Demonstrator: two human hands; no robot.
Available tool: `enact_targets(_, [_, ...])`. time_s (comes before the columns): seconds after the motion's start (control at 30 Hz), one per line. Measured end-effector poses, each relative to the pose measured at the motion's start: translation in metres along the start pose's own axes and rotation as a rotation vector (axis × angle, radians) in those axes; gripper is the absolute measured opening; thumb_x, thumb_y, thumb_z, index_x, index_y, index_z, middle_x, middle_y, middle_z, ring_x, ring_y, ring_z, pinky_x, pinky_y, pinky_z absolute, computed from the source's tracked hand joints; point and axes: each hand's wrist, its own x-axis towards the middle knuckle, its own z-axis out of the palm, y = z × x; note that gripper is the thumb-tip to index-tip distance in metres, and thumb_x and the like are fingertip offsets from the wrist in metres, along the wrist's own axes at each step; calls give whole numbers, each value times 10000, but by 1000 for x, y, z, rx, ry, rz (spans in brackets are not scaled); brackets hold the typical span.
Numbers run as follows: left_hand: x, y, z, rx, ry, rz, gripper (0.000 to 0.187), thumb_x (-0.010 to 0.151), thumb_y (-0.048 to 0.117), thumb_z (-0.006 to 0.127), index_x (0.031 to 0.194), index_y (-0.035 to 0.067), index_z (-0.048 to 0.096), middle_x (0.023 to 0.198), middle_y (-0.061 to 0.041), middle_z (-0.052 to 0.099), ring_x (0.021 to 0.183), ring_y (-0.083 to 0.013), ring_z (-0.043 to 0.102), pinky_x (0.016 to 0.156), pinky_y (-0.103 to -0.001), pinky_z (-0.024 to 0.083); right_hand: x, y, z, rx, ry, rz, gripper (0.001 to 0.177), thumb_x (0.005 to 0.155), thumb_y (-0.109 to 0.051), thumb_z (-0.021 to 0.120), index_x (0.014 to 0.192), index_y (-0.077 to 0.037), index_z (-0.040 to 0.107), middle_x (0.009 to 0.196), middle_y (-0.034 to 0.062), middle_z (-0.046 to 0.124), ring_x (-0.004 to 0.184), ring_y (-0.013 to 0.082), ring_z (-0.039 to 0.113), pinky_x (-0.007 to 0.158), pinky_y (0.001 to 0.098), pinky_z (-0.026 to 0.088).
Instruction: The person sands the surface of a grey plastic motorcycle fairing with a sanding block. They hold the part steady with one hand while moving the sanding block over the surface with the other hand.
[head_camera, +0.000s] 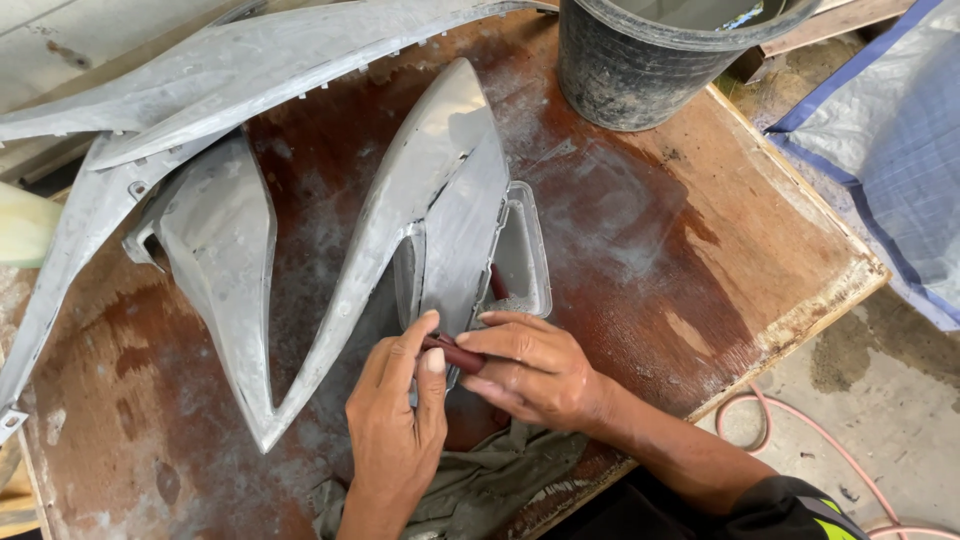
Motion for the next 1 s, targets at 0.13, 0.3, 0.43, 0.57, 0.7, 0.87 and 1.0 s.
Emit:
enact_targets(0.13, [-2,12,-3,-137,0,-129,286,916,167,695,1138,-12,675,847,-59,695,649,-108,598,593,-233,504,6,-6,-2,-20,-29,-8,105,849,-7,814,907,54,752,1162,139,692,854,221,728,999,458,602])
enact_targets(0.3, [-2,17,-5,-192,21,-175,296,915,88,690,1191,-18,690,909,-57,672,728,-116,622,678,-240,526,-11,-3,1,54,-61,74,219,864,15,777,1080,8,746,1320,203,624,1188,373,675,1069,476,586])
enact_targets(0.43, [-4,16,-4,-327,7,-189,338,920,24,661,1249,-54,661,894,-52,643,724,-96,566,649,-221,485,-20,-1,9,94,-113,87,478,856,70,755,1293,-105,670,1424,198,578,1260,322,655,1162,481,540])
enact_targets(0.57, [-6,15,-8,-290,-90,-220,493,932,60,630,1412,-28,557,956,-63,641,745,-113,588,646,-239,498,-19,-5,13,-8,-201,102,469,866,20,690,1322,-69,629,1518,212,480,1284,368,629,1173,531,514])
enact_targets(0.7, [-6,17,-3,-199,-138,-223,545,925,69,597,1452,-29,499,1029,-95,639,774,-152,604,671,-295,525,3,-17,7,-81,-255,157,483,889,-46,715,1348,38,590,1495,231,497,1238,366,619,1048,454,560])
enact_targets(0.87, [-4,14,9,-194,-107,-223,576,903,36,571,1448,-97,436,1165,-175,653,903,-211,677,759,-314,584,8,-21,6,-309,-356,213,608,906,-158,676,1466,11,510,1577,204,425,1420,324,496,1185,484,404])
enact_targets(1.0, [1,23,10,-215,-42,-122,593,929,42,584,1452,-145,374,1291,-315,646,1147,-331,717,871,-372,638,-2,-4,12,-350,-349,227,658,941,-210,626,1507,47,411,1616,236,376,1502,362,399,1260,545,292])
